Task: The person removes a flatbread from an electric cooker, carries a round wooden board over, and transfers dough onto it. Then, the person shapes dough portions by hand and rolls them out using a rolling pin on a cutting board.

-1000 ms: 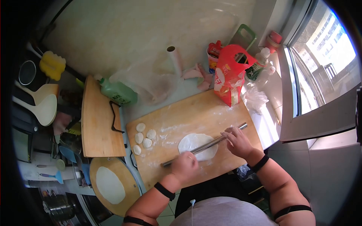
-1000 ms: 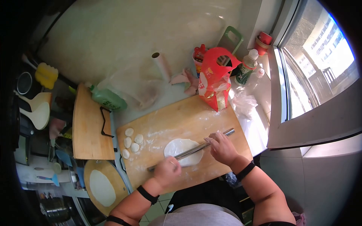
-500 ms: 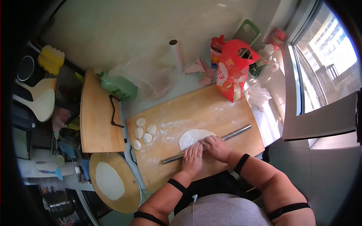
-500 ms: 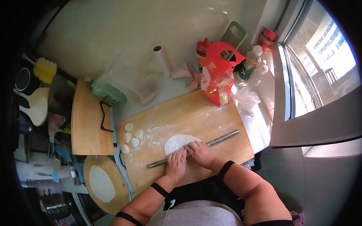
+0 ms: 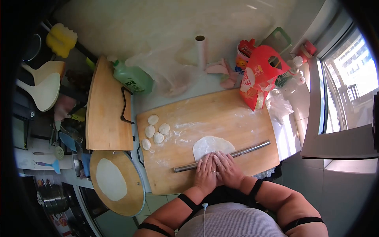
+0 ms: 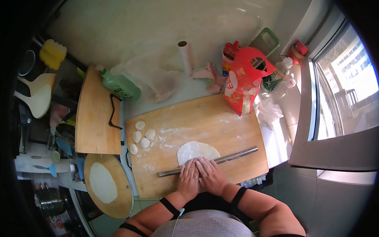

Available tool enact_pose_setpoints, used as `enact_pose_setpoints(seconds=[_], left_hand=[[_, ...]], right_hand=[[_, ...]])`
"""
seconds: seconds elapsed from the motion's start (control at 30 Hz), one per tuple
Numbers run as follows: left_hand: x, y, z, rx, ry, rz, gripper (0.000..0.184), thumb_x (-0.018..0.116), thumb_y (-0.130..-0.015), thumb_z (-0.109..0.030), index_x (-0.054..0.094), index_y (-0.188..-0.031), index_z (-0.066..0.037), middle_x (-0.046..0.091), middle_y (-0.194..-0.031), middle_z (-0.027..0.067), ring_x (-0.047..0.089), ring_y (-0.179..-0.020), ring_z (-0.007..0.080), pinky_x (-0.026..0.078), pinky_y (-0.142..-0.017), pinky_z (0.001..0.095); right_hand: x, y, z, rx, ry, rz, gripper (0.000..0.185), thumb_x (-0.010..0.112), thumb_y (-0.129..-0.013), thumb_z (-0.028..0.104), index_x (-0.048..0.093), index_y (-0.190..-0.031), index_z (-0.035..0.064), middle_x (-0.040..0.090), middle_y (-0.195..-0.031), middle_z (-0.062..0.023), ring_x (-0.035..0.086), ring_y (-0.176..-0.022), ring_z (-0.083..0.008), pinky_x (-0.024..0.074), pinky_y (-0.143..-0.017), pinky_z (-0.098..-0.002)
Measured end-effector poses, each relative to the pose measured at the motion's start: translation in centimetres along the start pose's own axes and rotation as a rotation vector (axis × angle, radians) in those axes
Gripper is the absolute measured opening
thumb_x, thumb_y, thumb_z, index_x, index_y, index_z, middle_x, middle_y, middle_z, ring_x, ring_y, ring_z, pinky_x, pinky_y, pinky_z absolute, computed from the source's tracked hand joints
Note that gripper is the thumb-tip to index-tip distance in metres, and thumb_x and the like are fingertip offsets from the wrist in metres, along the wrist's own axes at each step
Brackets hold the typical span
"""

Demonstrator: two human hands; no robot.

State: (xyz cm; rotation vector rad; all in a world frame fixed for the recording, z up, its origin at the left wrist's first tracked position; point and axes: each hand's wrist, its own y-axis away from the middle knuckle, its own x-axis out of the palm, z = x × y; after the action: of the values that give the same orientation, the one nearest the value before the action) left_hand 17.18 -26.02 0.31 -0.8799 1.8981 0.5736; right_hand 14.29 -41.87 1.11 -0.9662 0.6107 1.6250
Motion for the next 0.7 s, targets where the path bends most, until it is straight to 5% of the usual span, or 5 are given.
enact_pose_setpoints(seconds=[0.2, 0.43, 0.5, 0.6, 0.7], left_hand=[[-1.3, -8.3, 4.4, -0.065, -0.086, -0.009, 0.057, 0.041, -0.091, -0.025, 0.035, -0.143, -0.003, 0.029, -0.153, 0.0125, 0.022, -0.143, 0.0267, 0.012, -0.116, 0.0500], [-0.2, -2.0, 2.8, 0.139, -0.048, 0.029, 0.061, 0.048, -0.087, -0.027, 0.038, -0.139, 0.004, 0.033, -0.149, 0.0211, 0.031, -0.139, 0.0345, 0.020, -0.113, 0.0498], [-0.5, 1.4, 0.8, 0.136, 0.105, 0.091, 0.063, 0.046, -0.090, -0.035, 0.039, -0.140, 0.001, 0.029, -0.152, 0.0173, 0.024, -0.143, 0.0295, 0.016, -0.115, 0.0471], [0.0, -0.6, 2.2, 0.168, -0.184, 0.087, 0.064, 0.047, -0.089, -0.036, 0.038, -0.141, 0.002, 0.029, -0.152, 0.0170, 0.025, -0.142, 0.0295, 0.016, -0.115, 0.0474], [-2.0, -8.6, 5.2, -0.070, -0.165, 0.000, 0.063, 0.046, -0.090, -0.033, 0.036, -0.143, 0.000, 0.029, -0.153, 0.0135, 0.023, -0.143, 0.0270, 0.014, -0.116, 0.0505]], right_hand=[[0.1, -8.2, -4.2, 0.081, 0.289, 0.049, 0.070, 0.040, -0.088, 0.044, 0.036, -0.142, -0.0007, 0.034, -0.149, -0.0168, 0.029, -0.140, -0.0321, 0.0204, -0.113, -0.0487], [-0.5, -1.6, -3.0, -0.073, 0.179, 0.123, 0.074, 0.045, -0.088, 0.048, 0.036, -0.141, -0.0020, 0.032, -0.150, -0.0192, 0.031, -0.139, -0.0335, 0.0230, -0.111, -0.0509], [-1.2, 0.8, -2.0, -0.057, 0.083, 0.188, 0.075, 0.047, -0.087, 0.049, 0.037, -0.140, -0.0024, 0.032, -0.150, -0.0198, 0.031, -0.139, -0.0340, 0.0240, -0.110, -0.0513], [-0.2, -0.2, -2.9, -0.078, 0.162, 0.131, 0.074, 0.048, -0.086, 0.049, 0.041, -0.138, -0.0025, 0.033, -0.150, -0.0188, 0.031, -0.139, -0.0335, 0.0255, -0.109, -0.0519], [-0.1, -8.9, -5.3, -0.001, 0.364, 0.072, 0.070, 0.043, -0.089, 0.049, 0.041, -0.139, 0.0000, 0.032, -0.151, -0.0156, 0.026, -0.141, -0.0313, 0.0221, -0.111, -0.0506]])
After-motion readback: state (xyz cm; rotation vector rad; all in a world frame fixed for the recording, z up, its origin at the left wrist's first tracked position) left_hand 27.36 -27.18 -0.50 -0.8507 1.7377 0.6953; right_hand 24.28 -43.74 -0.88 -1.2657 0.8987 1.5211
